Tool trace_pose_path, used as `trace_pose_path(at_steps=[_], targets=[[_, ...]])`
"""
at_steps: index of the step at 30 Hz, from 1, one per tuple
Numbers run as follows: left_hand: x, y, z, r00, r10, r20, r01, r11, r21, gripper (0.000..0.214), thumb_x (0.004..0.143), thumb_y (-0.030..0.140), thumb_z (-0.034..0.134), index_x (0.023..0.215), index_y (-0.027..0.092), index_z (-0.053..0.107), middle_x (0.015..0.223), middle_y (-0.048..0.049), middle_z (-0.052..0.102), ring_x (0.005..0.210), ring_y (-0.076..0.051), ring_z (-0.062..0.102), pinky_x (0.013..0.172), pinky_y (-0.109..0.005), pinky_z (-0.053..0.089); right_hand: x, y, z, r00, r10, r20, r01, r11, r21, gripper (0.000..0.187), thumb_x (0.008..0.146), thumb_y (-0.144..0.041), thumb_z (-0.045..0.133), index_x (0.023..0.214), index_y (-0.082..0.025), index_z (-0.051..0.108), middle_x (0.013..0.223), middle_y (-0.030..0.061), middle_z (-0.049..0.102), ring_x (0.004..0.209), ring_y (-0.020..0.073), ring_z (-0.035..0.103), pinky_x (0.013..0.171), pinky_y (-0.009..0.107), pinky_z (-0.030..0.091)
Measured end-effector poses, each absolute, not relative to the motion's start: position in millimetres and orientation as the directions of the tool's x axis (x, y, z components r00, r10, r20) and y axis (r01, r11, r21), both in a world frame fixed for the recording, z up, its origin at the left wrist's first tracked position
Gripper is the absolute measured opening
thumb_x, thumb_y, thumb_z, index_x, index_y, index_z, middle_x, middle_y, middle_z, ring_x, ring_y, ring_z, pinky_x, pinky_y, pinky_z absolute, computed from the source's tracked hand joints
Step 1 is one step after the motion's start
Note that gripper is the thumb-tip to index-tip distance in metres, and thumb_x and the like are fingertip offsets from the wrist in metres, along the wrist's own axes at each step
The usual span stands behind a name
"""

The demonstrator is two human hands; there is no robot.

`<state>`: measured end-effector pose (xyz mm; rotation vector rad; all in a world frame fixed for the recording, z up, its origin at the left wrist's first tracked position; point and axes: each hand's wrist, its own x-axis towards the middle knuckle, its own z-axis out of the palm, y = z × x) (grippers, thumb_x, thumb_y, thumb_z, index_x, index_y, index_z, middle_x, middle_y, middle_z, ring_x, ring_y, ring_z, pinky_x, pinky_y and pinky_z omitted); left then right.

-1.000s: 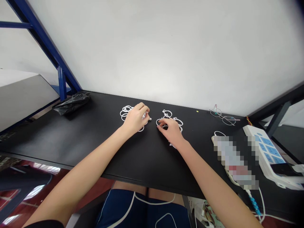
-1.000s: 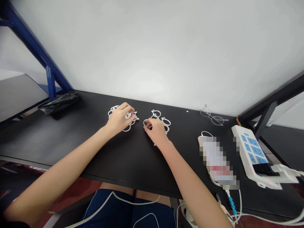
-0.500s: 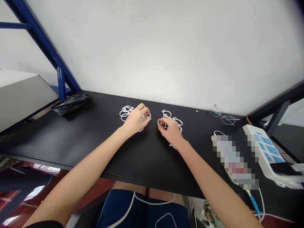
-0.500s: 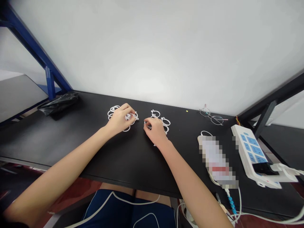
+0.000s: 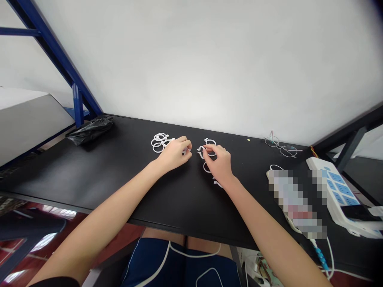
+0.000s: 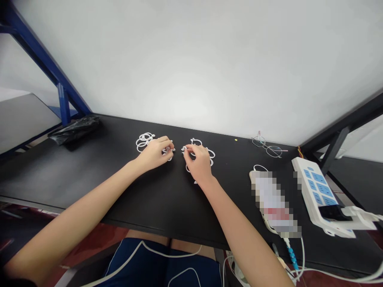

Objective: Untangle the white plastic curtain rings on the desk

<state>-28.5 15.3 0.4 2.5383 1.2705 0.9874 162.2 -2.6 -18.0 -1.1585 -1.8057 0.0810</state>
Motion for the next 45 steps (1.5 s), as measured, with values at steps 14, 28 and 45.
trace_pose_path(at_steps=[14, 28, 45], targets=[[-30.6, 18.8, -3.3, 0.579, 0.696, 0.425, 0.692, -0.695, 0.196, 0.013, 0.076, 0.009, 0.048, 0.075, 0.018, 0.057, 0.076, -0.0011, 0.064, 0.077, -0.018, 0.062, 0.104, -0.043, 0.039, 163.0, -2.6, -18.2, -0.045, 0.712, 0.701, 0.688, 0.531, -0.495, 0.011, 0.086, -0.021, 0.059, 0.089, -0.020, 0.070, 0.080, 0.0040, 0.074, 0.073, 0.0207, 0.069, 0.077, 0.038, 0.051], [-29.7, 13.9, 4.4, 0.511, 0.694, 0.507, 0.732, -0.661, 0.166, 0.008, 0.086, 0.019, 0.054, 0.091, 0.017, 0.059, 0.091, -0.0048, 0.065, 0.088, -0.022, 0.060, 0.092, -0.039, 0.044, 163.0, -2.7, -16.9, -0.047, 0.685, 0.727, 0.713, 0.533, -0.456, 0.014, 0.087, -0.022, 0.058, 0.082, -0.020, 0.071, 0.072, 0.0026, 0.073, 0.066, 0.0187, 0.066, 0.071, 0.034, 0.050], [-26.4, 9.1, 7.7, 0.584, 0.587, 0.561, 0.595, -0.780, 0.196, 0.023, 0.094, 0.037, 0.050, 0.096, 0.017, 0.062, 0.086, -0.0050, 0.068, 0.082, -0.019, 0.061, 0.093, -0.038, 0.042, 163.9, -3.5, -16.2, 0.003, 0.731, 0.683, 0.695, 0.489, -0.527, 0.017, 0.090, -0.025, 0.054, 0.086, -0.021, 0.070, 0.076, 0.0037, 0.074, 0.070, 0.0209, 0.067, 0.074, 0.036, 0.050]])
